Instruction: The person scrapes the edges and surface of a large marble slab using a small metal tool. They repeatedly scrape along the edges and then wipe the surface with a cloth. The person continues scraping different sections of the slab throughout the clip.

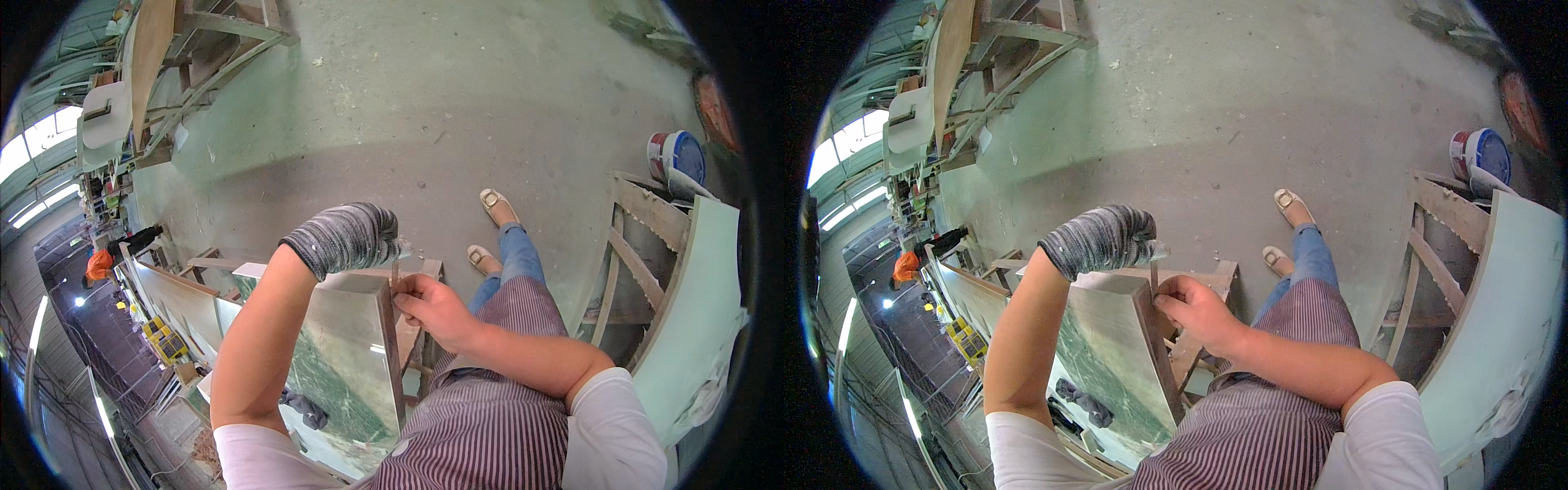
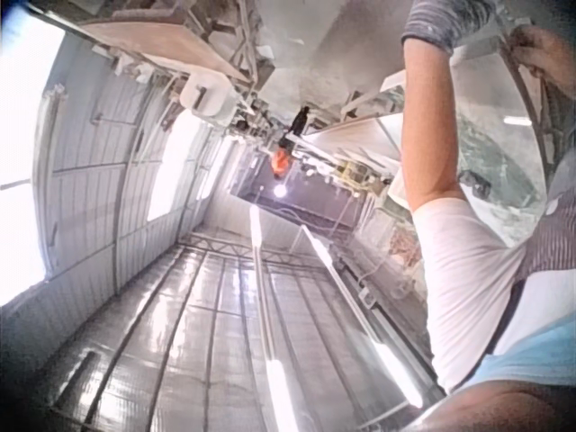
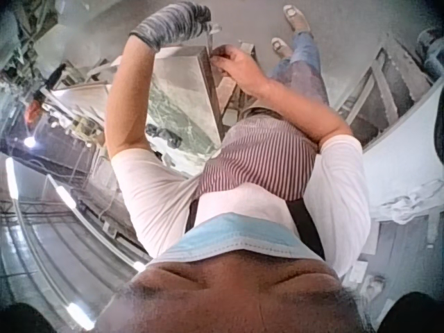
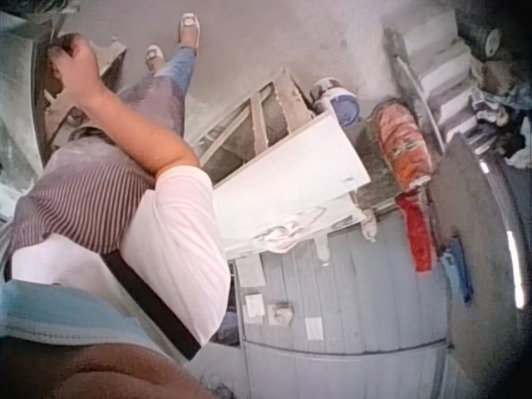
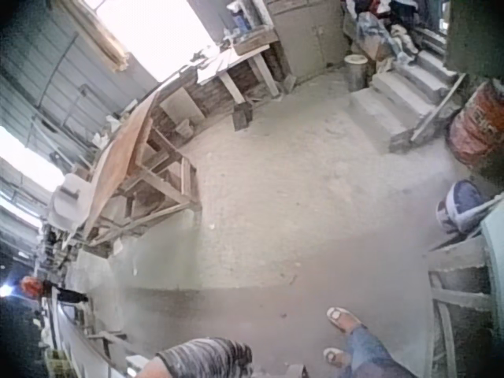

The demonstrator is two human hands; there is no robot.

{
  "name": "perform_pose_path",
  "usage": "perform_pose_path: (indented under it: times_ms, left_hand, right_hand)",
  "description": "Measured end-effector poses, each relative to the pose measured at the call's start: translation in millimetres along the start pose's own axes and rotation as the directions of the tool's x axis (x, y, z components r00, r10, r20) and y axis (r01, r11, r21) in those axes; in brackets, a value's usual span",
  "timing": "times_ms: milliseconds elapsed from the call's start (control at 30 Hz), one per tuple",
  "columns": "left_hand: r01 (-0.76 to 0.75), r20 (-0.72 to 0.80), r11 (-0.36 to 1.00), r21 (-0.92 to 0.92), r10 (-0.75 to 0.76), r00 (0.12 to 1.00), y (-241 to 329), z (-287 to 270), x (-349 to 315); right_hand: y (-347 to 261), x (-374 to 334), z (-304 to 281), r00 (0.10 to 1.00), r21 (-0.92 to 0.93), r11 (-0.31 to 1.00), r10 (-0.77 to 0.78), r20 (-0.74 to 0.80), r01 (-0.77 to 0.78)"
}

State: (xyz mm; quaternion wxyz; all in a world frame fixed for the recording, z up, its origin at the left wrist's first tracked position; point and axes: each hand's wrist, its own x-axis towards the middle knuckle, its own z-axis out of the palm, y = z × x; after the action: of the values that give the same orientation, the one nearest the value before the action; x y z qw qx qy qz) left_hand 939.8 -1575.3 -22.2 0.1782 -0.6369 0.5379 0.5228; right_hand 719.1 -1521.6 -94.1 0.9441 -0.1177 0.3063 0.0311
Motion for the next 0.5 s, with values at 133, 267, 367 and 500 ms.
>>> perform_pose_path:
  times_ms: [133, 267, 367, 500]
  left_hand:
    - [-0.062, 0.02, 0.994, 0.089, 0.06, 0.998, -2, 1, 3]
    - [-0.007, -0.029, 0.997, 0.072, 0.009, 1.0, 7, -1, -4]
    - [-0.026, -0.106, 0.997, 0.068, 0.033, 0.994, 1, 7, -7]
    - [-0.027, -0.174, 0.999, 0.045, 0.035, 0.984, 1, 11, -13]
  right_hand:
    - [3, 1, -1, 1.0, 0.007, 1.0, 0.019, 0.017, -0.019]
    - [-3, 2, 2, 0.999, 0.0, 1.0, 0.005, -0.033, -0.005]
    - [-5, 2, 6, 0.998, 0.006, 1.0, -0.008, -0.058, 0.008]
    - [-6, 1, 9, 0.996, -0.006, 1.0, -0.028, -0.089, 0.027]
